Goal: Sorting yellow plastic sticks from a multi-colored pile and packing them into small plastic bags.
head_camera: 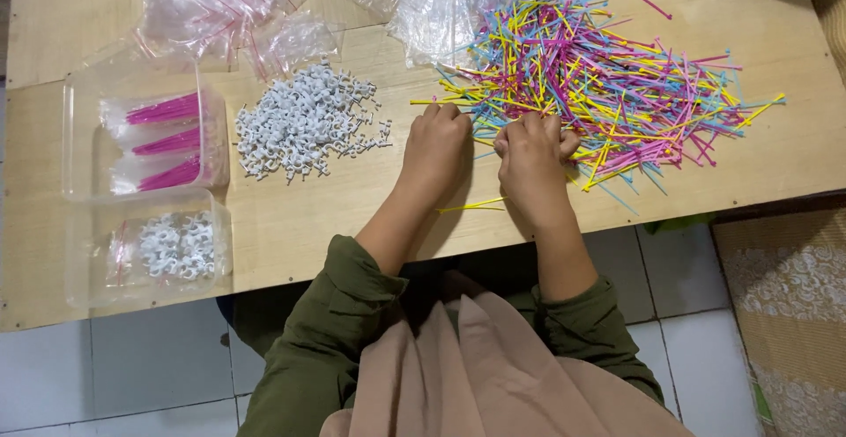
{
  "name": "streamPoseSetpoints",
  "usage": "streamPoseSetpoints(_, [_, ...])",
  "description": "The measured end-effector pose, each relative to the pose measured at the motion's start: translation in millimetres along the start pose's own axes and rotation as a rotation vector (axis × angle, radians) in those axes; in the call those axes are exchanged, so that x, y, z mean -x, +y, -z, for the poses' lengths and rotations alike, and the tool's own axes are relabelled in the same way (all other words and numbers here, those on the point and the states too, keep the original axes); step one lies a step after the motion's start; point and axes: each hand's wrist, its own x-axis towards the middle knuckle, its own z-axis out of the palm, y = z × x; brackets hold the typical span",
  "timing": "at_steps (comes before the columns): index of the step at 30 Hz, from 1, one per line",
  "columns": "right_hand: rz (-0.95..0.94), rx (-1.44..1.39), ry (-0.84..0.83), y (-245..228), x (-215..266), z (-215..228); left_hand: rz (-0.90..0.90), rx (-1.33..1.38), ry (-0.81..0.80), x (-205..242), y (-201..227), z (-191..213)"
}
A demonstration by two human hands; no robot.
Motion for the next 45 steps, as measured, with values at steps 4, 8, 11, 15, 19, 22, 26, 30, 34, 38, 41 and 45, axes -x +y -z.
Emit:
streamPoseSetpoints(4, [0.003,-0.016,0.004,-5,2,7,0.022,-0.013,-0.055,1,4,22])
streamPoseSetpoints(8, [0.06,-0.07,0.115,-13,4,17,0.042,0.03,-0.013,3,10,43])
streamPoseSetpoints(11, [0.114,-0.127,0.153,-15,8,21,0.029,0.023,0.025,10,9,53])
streamPoseSetpoints(15, [0.172,-0.162,0.187,-14,15,16,0.02,0.039,0.052,27,2,52])
streamPoseSetpoints(19, [0.162,-0.149,0.123,-14,33,20,0.073,0.105,-0.114,43,13,92])
streamPoseSetpoints(22, [0.139,-0.177,0.02,-34,45,48,0.092,0.174,-0.256,55,21,108])
streamPoseSetpoints(26, [0.09,-0.185,-0.127,-38,46,63,0.115,0.222,-0.372,57,22,115])
streamPoseSetpoints(30, [0.072,-0.233,-0.119,-31,34,67,0.151,0.211,-0.396,45,13,115])
streamPoseSetpoints(34, [0.088,-0.196,-0.092,-30,1,53,0.206,0.157,-0.366,25,-19,81])
streamPoseSetpoints(38, [0.162,-0.156,-0.096,-62,-43,55,0.288,0.059,-0.31,1,-44,53])
streamPoseSetpoints(41, [0.205,-0.094,-0.113,-64,-64,27,0.314,0.06,-0.255,-11,-48,48])
streamPoseSetpoints(45, [0.266,0.007,-0.141,-65,-73,6,0.3,0.088,-0.139,-18,-45,54])
